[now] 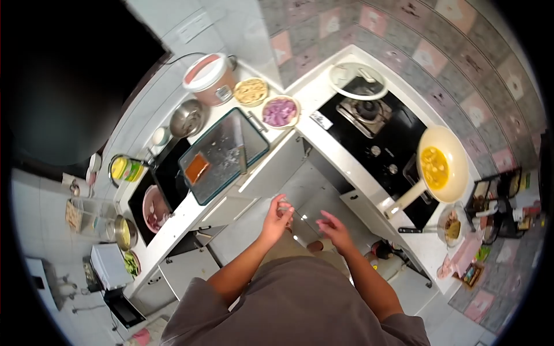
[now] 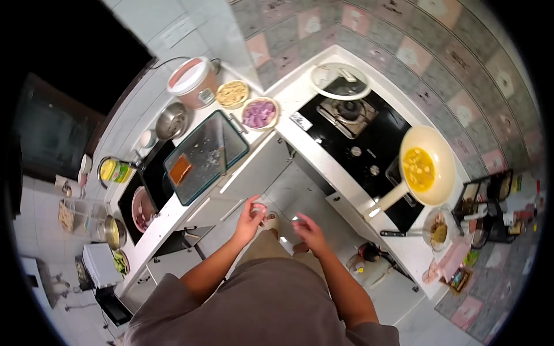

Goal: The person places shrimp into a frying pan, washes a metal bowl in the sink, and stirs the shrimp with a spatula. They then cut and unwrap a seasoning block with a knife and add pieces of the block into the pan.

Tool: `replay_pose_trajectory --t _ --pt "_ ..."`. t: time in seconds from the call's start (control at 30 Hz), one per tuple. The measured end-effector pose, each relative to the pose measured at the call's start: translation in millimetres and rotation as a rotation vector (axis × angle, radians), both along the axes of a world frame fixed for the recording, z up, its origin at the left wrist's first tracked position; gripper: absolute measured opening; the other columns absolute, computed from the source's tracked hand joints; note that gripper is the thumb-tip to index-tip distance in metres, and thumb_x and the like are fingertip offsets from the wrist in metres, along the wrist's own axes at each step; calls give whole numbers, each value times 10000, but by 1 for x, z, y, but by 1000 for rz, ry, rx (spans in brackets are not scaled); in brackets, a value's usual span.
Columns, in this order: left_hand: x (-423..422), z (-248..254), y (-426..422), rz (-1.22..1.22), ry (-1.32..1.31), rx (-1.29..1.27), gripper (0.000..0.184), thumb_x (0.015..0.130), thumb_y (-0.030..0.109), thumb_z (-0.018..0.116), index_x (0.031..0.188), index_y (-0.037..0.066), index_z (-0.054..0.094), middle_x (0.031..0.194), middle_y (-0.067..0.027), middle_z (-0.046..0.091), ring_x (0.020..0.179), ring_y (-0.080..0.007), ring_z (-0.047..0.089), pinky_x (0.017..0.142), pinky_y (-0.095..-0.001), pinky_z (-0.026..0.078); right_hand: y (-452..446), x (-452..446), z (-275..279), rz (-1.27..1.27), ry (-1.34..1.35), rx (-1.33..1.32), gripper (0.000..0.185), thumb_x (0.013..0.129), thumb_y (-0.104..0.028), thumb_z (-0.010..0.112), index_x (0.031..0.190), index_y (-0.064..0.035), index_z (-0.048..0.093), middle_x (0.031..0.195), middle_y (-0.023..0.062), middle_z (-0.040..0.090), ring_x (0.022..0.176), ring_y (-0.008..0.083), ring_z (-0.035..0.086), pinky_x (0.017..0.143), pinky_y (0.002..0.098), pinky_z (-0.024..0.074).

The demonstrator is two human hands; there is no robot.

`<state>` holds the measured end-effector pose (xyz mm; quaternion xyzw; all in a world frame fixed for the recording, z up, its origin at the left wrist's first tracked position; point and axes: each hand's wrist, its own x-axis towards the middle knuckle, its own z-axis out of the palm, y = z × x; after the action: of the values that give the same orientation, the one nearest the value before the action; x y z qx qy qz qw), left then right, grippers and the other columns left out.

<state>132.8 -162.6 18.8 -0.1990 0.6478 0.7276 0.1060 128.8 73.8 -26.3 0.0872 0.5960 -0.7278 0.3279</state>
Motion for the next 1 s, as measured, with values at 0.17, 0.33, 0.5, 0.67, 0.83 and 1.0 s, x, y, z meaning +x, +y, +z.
replay_pose_trajectory --t 0.17,0.33,0.5,0.67,0.83,1.0 --pt "-15 11 -80 243 271 -65 361 942 68 633 1281 62 509 1063 -42 587 764 -82 567 677 -234 486 -120 -62 88 187 321 -219 764 904 -52 624 1551 -164 233 1333 84 535 1012 141 593 846 270 491" --pt "-29 51 -170 384 420 -133 659 936 80 644 1497 135 304 1359 -101 455 972 -142 589 808 -277 491 -244 -109 107 414 405 -84 887 870 45 617 1573 -155 115 1429 111 441 1011 156 601 812 264 502" --pt "-44 45 -301 354 81 -54 671 977 161 589 1540 208 227 1537 -79 311 1025 -162 620 887 -302 481 -373 -162 41 399 446 12 788 892 -14 626 1550 -159 217 1398 89 473 968 154 634 760 269 513" --pt "-80 3 -429 472 -96 15 413 974 214 600 1357 117 477 1280 -36 524 967 -158 633 806 -303 509 -508 -239 13 219 -18 -1 672 943 -194 615 1519 -142 273 1282 101 559 933 231 669 742 313 542" --pt "-128 -35 -496 494 -170 175 649 977 297 601 1512 129 273 1392 -83 456 1053 -210 611 851 -340 507 -594 -291 -11 16 -195 36 639 955 -185 573 1490 -88 236 1244 165 558 915 278 676 718 371 583" --pt "-181 -38 -519 536 -193 259 814 983 338 582 1571 167 46 1485 -133 372 1103 -306 615 922 -427 505 -617 -306 -22 -29 -210 -35 485 905 -18 460 1372 -63 342 1181 197 594 935 315 681 754 395 623"
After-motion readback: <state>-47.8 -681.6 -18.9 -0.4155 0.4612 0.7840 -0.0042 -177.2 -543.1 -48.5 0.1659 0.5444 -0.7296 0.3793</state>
